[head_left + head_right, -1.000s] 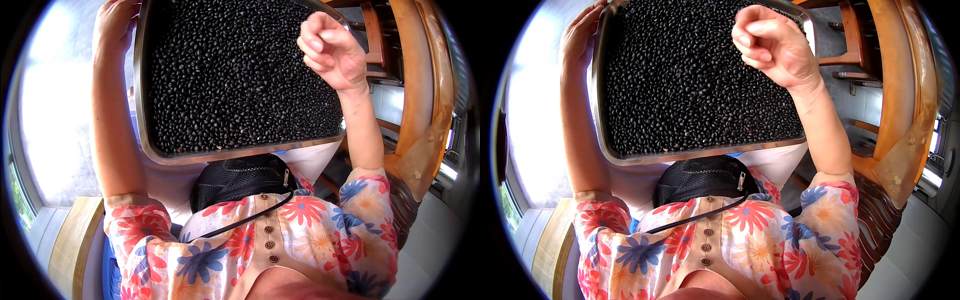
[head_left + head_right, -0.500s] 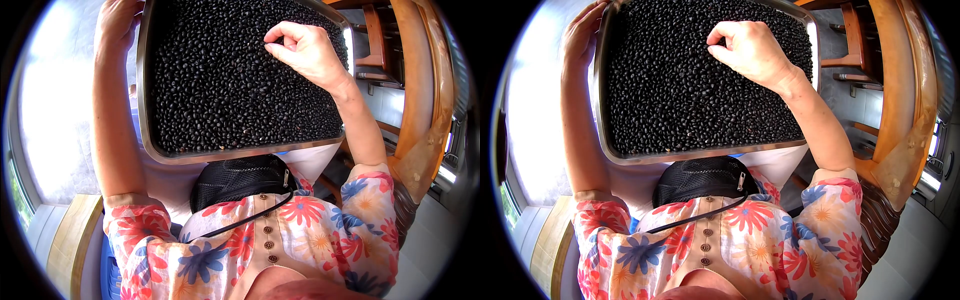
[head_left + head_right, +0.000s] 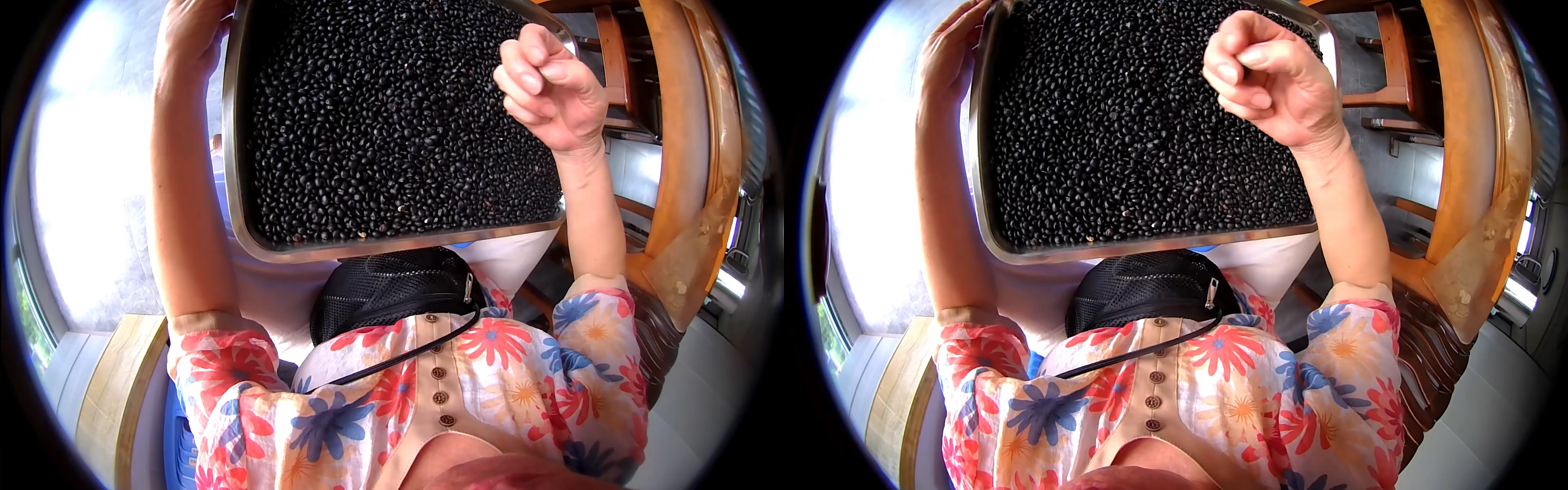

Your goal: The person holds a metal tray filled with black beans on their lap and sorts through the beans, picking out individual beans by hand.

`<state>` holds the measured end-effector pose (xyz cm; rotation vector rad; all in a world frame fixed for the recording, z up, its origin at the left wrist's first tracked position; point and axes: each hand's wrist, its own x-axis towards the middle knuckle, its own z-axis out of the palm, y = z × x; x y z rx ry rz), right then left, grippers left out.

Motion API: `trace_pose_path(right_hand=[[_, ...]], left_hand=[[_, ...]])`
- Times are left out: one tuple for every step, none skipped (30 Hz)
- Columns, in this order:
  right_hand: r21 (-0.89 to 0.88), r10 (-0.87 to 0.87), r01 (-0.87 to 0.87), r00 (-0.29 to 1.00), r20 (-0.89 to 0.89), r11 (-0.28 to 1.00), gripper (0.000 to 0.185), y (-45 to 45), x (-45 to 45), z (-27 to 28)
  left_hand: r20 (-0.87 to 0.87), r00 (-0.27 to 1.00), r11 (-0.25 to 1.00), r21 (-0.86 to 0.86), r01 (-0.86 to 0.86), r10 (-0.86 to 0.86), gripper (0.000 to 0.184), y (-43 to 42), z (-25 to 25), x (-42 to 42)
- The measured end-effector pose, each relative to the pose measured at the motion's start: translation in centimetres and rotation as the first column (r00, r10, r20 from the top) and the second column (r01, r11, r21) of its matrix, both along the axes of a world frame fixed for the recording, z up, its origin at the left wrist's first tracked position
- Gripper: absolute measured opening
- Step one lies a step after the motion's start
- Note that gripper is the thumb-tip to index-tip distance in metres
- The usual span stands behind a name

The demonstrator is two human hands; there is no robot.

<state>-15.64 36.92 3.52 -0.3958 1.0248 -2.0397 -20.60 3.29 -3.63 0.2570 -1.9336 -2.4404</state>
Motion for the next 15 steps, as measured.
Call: trace_pose_path(right_hand=[[0.027,-0.064,0.064,0.998,-0.003,0.998,0.010,-0.6,0.5,-0.1],[0.144,-0.123,0.135,0.988,-0.089,0.980,0.010,-1.1,0.9,-0.2],[0.251,-0.169,0.212,0.969,-0.182,0.945,0.012,-1.6,1.2,-0.1],[0.422,-0.134,0.295,0.920,-0.369,0.858,0.010,-2.4,1.6,-0.1],[0.553,-0.056,0.398,0.844,-0.534,0.732,0.009,-3.1,1.8,-0.1],[0.603,0.035,0.423,0.799,-0.600,0.676,0.009,-3.3,1.9,-0.5],[0.644,0.130,0.454,0.747,-0.651,0.616,0.010,-3.5,1.9,-0.8],[0.663,0.187,0.498,0.703,-0.686,0.559,0.011,-4.0,2.2,-0.8],[0.666,0.241,0.549,0.651,-0.719,0.505,0.012,-4.1,2.2,-0.9],[0.657,0.272,0.566,0.618,-0.738,0.498,0.013,-4.3,2.2,-1.1],[0.648,0.303,0.582,0.583,-0.754,0.491,0.014,-4.5,2.3,-1.1],[0.648,0.326,0.590,0.565,-0.758,0.482,0.014,-4.7,2.3,-1.1],[0.647,0.349,0.598,0.547,-0.761,0.473,0.013,-4.9,2.3,-0.9],[0.646,0.372,0.606,0.529,-0.763,0.464,0.013,-5.0,2.3,-0.9],[0.645,0.377,0.608,0.523,-0.764,0.463,0.013,-5.1,2.3,-0.8]], left_hand=[[0.003,1.000,1.000,0.000,0.000,0.000,0.018,0.0,0.1,0.0],[0.005,1.000,1.000,0.000,0.000,0.000,0.018,0.0,0.1,0.1],[0.006,1.000,1.000,0.001,0.000,0.000,0.018,0.1,0.1,0.1],[0.006,1.000,1.000,0.001,-0.001,0.001,0.018,0.1,0.2,0.1],[0.003,1.000,1.000,-0.001,-0.001,0.001,0.018,0.1,0.2,0.1],[0.000,1.000,1.000,-0.002,-0.001,0.001,0.018,0.1,0.2,0.1],[-0.002,1.000,1.000,-0.004,-0.001,0.001,0.018,0.1,0.2,0.1],[-0.006,1.000,1.000,0.001,0.004,-0.004,0.018,0.1,0.3,0.1],[-0.010,1.000,1.000,0.006,0.009,-0.009,0.018,0.2,0.4,0.2],[-0.014,1.000,1.000,0.011,0.013,-0.013,0.018,0.2,0.4,0.2],[-0.016,1.000,1.000,0.009,0.014,-0.014,0.018,0.1,0.3,0.2],[-0.018,1.000,1.000,0.007,0.016,-0.015,0.018,0.0,0.2,0.1],[-0.021,1.000,1.000,0.005,0.017,-0.017,0.018,-0.1,0.1,0.0],[-0.014,1.000,1.000,0.001,0.016,-0.016,0.018,-0.1,0.2,0.1],[-0.007,1.000,1.000,-0.002,0.016,-0.016,0.017,0.0,0.3,0.1]])
